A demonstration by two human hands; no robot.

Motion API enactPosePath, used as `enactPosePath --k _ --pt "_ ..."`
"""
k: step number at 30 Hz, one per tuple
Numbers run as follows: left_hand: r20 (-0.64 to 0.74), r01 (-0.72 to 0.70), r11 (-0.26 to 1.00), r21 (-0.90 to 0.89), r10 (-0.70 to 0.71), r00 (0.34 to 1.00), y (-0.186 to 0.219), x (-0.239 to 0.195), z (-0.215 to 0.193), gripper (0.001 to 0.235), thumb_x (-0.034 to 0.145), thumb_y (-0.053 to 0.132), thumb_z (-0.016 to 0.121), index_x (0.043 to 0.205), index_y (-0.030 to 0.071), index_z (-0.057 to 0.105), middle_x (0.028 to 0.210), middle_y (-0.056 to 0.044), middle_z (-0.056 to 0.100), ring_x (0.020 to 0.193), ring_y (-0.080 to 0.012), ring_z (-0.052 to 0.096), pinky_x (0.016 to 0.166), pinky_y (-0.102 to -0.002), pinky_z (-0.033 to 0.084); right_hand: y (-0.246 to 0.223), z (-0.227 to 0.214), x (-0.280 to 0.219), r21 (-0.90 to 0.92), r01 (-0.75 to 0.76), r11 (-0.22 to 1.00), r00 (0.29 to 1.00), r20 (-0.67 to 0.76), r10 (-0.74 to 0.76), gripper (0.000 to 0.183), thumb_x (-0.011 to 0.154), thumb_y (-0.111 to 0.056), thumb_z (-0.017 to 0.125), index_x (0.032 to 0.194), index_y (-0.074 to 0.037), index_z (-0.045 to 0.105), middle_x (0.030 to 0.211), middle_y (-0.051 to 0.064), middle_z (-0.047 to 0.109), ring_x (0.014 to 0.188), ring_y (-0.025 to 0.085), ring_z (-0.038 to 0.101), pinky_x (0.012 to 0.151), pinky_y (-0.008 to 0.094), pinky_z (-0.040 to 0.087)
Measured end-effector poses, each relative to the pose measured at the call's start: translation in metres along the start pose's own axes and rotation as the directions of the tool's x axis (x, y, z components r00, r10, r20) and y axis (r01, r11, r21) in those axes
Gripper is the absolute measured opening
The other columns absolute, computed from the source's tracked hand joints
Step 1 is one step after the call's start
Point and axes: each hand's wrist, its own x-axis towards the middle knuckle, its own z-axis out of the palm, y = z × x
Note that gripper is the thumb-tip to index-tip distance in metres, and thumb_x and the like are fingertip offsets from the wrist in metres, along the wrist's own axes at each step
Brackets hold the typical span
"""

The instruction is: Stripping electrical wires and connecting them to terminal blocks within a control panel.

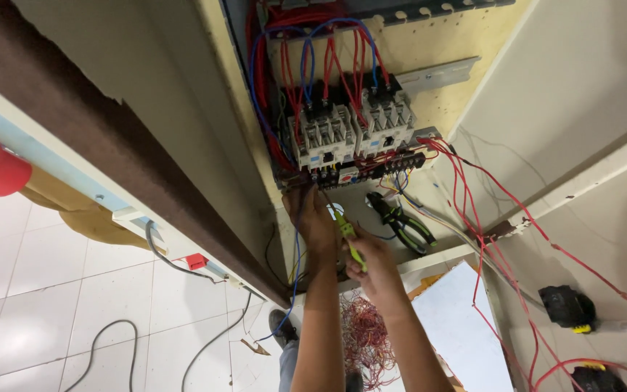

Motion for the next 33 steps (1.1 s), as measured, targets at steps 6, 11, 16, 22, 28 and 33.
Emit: enactPosePath --k 6,11,16,22,28,33 --pt "-0.005 0.060 0.979 -0.196 -0.063 0.998 0.010 -0.008 0.009 0.014 0.099 -0.003 0.063 0.104 0.010 0.059 0.105 0.002 0.057 0.104 -0.0059 0.057 0.095 -0.024 0.047 -0.002 -0.015 0.008 0.391 -0.206 0.897 0.974 0.172 0.149 0.032 0.092 -0.011 0.060 0.123 -0.005 0.063 0.090 0.006 0.052 0.050 0.006 0.034 0.037 0.017 0.028" --pt "0.009 -0.014 0.998 0.059 0.013 1.000 0.019 -0.010 0.012 0.012 0.102 -0.005 0.058 0.105 0.006 0.062 0.111 -0.003 0.058 0.113 -0.0052 0.056 0.100 -0.025 0.047 -0.035 0.024 -0.022 0.256 -0.076 0.964 0.994 0.101 0.051 0.022 0.095 -0.015 0.055 0.115 -0.007 0.056 0.089 0.012 0.053 0.051 0.012 0.041 0.038 0.020 0.028" --pt "0.106 0.122 0.986 0.111 -0.134 0.985 0.053 -0.009 0.009 0.013 0.105 -0.002 0.053 0.107 -0.005 0.066 0.112 -0.003 0.059 0.108 -0.0015 0.056 0.100 -0.024 0.048 -0.048 0.046 -0.041 -0.275 0.038 0.961 0.995 -0.075 -0.061 0.039 0.095 -0.009 0.048 0.133 -0.003 0.057 0.094 0.013 0.049 0.066 0.019 0.051 0.042 0.025 0.039" --pt "0.099 0.068 0.998 -0.003 -0.068 0.993 0.044 -0.010 0.012 0.006 0.103 -0.002 0.057 0.104 -0.001 0.063 0.109 -0.002 0.056 0.106 -0.0039 0.056 0.099 -0.024 0.048 -0.031 0.028 -0.029 -0.781 0.265 0.566 0.920 0.028 -0.392 0.042 0.089 -0.001 0.066 0.130 -0.009 0.069 0.104 0.013 0.059 0.073 0.027 0.070 0.045 0.033 0.065" --pt "0.078 0.004 0.991 -0.134 0.006 0.997 0.018 -0.009 0.009 0.005 0.101 -0.002 0.061 0.099 0.003 0.060 0.105 0.000 0.053 0.104 -0.0068 0.055 0.097 -0.025 0.049 -0.028 0.025 -0.027 -0.902 0.431 -0.002 0.454 0.218 -0.864 0.037 0.080 0.001 0.073 0.106 -0.023 0.079 0.101 -0.006 0.070 0.078 0.018 0.074 0.062 0.031 0.064" --pt "0.355 -0.600 0.430 0.674 0.523 0.775 -0.062 0.021 -0.027 0.012 0.090 0.006 0.075 0.085 0.016 0.073 0.095 0.003 0.059 0.100 -0.0155 0.055 0.077 -0.019 0.045 -0.033 0.042 -0.045 -0.858 0.510 0.054 0.542 0.272 -0.795 0.032 0.078 0.005 0.067 0.105 -0.009 0.073 0.111 0.007 0.057 0.089 0.031 0.073 0.067 0.036 0.064"
